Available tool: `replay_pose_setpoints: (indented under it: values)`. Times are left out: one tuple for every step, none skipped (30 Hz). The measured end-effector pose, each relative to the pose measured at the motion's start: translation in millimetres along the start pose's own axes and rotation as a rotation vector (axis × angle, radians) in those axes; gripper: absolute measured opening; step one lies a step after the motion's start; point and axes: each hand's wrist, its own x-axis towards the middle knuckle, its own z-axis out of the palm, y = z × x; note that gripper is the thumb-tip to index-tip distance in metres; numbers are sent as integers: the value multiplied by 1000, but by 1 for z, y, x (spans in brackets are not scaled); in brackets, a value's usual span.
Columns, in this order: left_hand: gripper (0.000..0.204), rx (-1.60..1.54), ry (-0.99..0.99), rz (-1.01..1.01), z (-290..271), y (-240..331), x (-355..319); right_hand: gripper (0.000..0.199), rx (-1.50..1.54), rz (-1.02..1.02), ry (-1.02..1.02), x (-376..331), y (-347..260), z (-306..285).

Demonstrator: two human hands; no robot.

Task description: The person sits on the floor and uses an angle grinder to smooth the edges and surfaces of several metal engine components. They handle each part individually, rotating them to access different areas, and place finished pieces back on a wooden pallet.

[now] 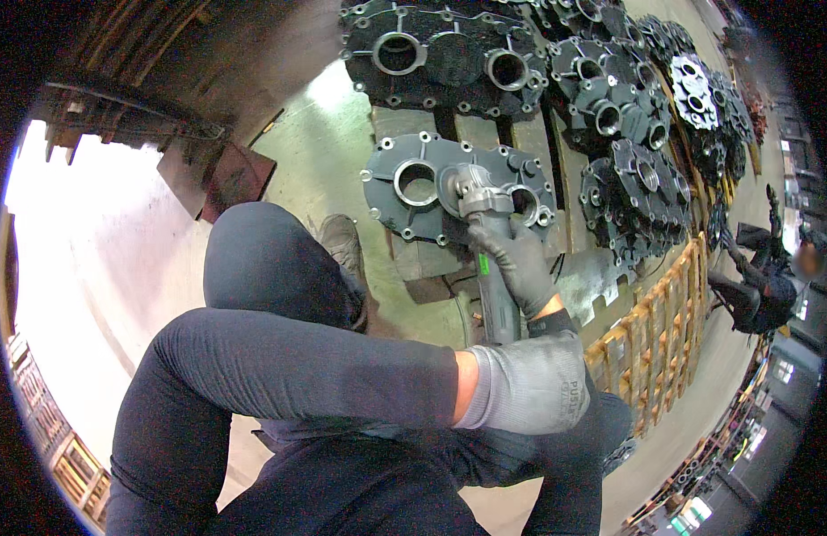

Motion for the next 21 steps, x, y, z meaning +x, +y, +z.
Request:
replay_pose_setpoints:
  values:
    - [25,-11,59,7,-4,1,-2,55,83,121,-18,6,-9,10]
    - [24,9,129,25,-7,2,-6,54,166,242,-38,13,-16,19]
    - [24,22,199,53,-8,2,-6,51,189,221,-36,23,-13,22]
    - [23,16,195,49,-9,2,-6,51,222,234,-34,28,-12,24]
    - [22,9,191,45,-10,2,-7,51,255,247,-31,31,-12,24]
    - [21,-16,106,7,-11,1,-5,51,294,259,-29,35,-12,25]
    - [21,5,52,-22,-17,4,-7,50,263,231,-36,42,-15,32]
    - [20,25,-1,-49,-22,5,-7,50,298,247,-57,46,-15,37]
    - [19,75,-26,-51,-27,8,-7,49,333,264,-75,51,-15,41]
    - [19,82,-15,-46,-26,8,-8,49,365,282,-84,55,-14,42]
    - [18,91,-5,-41,-26,9,-8,49,378,300,-90,58,-13,42]
    - [19,62,39,-36,-18,7,-11,49,366,297,-86,60,-12,43]
    - [19,36,80,-35,-9,5,-14,49,356,294,-86,62,-12,44]
    - [19,44,179,-18,1,3,-16,49,347,291,-83,63,-12,45]
    - [19,53,277,0,11,2,-16,48,327,266,-77,64,-11,47]
    - [20,62,374,17,13,2,-16,47,309,241,-73,64,-9,49]
    - [17,17,320,-27,14,1,-12,46,291,216,-69,65,-9,51]
    - [15,-27,266,-70,15,1,-8,45,299,223,-80,66,-9,53]
    - [15,-122,206,-136,11,2,-8,44,306,230,-88,66,-9,53]
    - [16,-209,152,-208,5,2,-7,43,313,237,-98,67,-9,53]
    - [18,-346,92,-304,0,3,-7,47,297,230,-128,71,-6,50]
